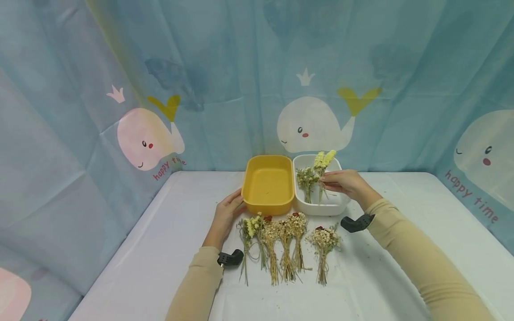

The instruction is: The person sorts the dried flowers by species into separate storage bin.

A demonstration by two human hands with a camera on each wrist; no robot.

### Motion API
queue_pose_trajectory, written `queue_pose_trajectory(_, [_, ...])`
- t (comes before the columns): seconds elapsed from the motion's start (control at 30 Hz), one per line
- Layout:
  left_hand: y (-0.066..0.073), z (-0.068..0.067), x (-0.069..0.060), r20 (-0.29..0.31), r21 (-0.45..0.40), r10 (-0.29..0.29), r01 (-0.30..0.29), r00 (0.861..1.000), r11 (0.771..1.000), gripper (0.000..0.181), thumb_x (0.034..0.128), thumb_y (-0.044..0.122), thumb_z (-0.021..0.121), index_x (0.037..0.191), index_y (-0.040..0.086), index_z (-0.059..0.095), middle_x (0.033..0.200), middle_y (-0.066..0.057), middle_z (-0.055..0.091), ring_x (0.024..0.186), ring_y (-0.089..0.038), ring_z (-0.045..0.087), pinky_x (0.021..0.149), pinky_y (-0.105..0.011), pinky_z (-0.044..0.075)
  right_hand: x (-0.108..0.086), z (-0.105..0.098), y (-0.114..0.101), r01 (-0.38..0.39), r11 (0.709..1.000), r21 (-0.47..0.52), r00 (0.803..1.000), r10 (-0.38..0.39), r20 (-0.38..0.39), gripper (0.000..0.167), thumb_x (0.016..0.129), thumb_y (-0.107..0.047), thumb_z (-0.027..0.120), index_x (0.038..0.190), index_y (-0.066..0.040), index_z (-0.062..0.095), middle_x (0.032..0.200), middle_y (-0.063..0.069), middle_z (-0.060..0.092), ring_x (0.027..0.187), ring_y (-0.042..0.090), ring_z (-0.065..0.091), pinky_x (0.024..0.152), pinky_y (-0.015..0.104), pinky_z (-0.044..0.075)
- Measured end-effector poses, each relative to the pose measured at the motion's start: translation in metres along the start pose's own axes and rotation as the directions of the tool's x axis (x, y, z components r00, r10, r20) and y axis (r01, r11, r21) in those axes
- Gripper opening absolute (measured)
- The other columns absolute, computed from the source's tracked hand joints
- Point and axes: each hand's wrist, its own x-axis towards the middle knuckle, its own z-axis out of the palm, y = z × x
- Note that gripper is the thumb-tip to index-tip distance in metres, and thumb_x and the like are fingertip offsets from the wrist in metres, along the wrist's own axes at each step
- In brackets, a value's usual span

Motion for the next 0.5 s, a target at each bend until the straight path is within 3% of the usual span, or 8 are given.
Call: queue_pose_trajectory(0.5, [0.000, 0.001, 0.000, -0.014, 0.000, -0.002, 0.002, 1.000, 1.000, 0.049, 0.1014, 0.024, 0.059, 0.147, 0.011, 0.049, 0.152, -0.008, 0.050, 0.139, -0.028, 0.049, 0.116, -0.045, 0.045, 0.022, 0.006, 0.013, -0.042, 0.999, -0.002, 0.995, 0.041, -0.091, 0.048, 0.095, -0.004, 0.064, 0.137, 0.013, 0.049, 0.075, -0.009, 0.069, 0.069, 0.001, 0.069, 0.073, 0.016, 0.062])
